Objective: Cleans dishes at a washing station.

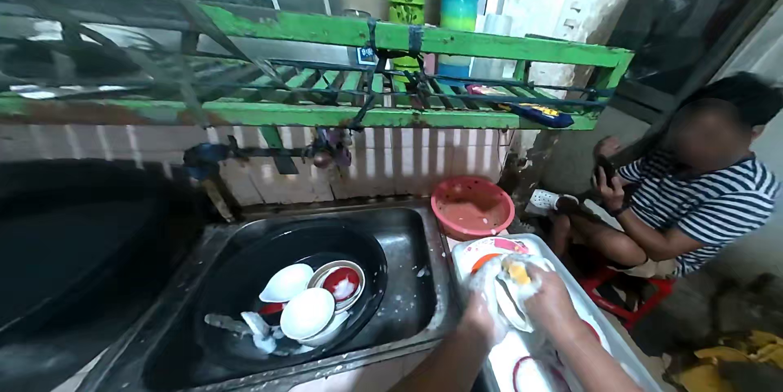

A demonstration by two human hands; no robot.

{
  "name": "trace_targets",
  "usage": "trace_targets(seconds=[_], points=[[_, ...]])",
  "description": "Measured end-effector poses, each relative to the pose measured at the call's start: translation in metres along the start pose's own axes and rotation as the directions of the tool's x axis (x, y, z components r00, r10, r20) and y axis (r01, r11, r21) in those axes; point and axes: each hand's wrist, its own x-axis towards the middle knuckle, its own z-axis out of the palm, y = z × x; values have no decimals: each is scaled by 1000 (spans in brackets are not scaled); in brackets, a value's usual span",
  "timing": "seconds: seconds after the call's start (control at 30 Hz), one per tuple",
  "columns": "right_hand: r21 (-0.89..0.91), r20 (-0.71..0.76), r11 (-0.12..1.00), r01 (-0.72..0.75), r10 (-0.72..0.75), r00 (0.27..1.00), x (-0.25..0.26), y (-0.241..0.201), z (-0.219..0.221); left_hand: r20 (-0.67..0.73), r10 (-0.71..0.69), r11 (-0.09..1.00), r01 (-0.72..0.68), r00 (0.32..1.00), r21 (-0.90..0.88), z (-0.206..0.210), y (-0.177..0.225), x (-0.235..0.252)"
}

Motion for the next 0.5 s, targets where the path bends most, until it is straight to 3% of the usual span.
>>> trace_targets(seconds=[0.07, 0.13, 0.2, 0.27, 0.33, 0.37, 0.43, 0.5], points=[[67, -22, 997, -38, 39, 999, -11, -23, 5, -2, 4, 998, -4, 1000, 59, -1, 4, 1], [83, -17, 994, 71, -70, 997, -28, -27, 8, 7, 55, 973, -55, 998, 224, -11, 15, 7], [-33, 67, 985, 169, -166, 984, -34, -14, 3, 44, 81, 922, -91, 996, 377, -23, 26, 10], [-153, 143, 981, 123, -102, 985, -26, 0, -8, 67, 22, 952, -42, 998, 303, -20, 24, 11], [-128, 79, 992, 4, 6, 997, -13, 4, -10, 70, -69, 991, 60, 995, 116, -8, 13, 10], [-66, 24, 997, -30, 31, 999, -10, 1, -5, 84, -87, 992, 78, 993, 102, -5, 9, 9], [68, 0, 997, -32, 32, 999, -16, -19, 3, 111, -61, 963, 30, 992, 266, -10, 12, 8], [-10, 190, 1000, -5, 7, 982, -28, -41, -5, 104, -35, 905, -12, 994, 425, -17, 28, 9]])
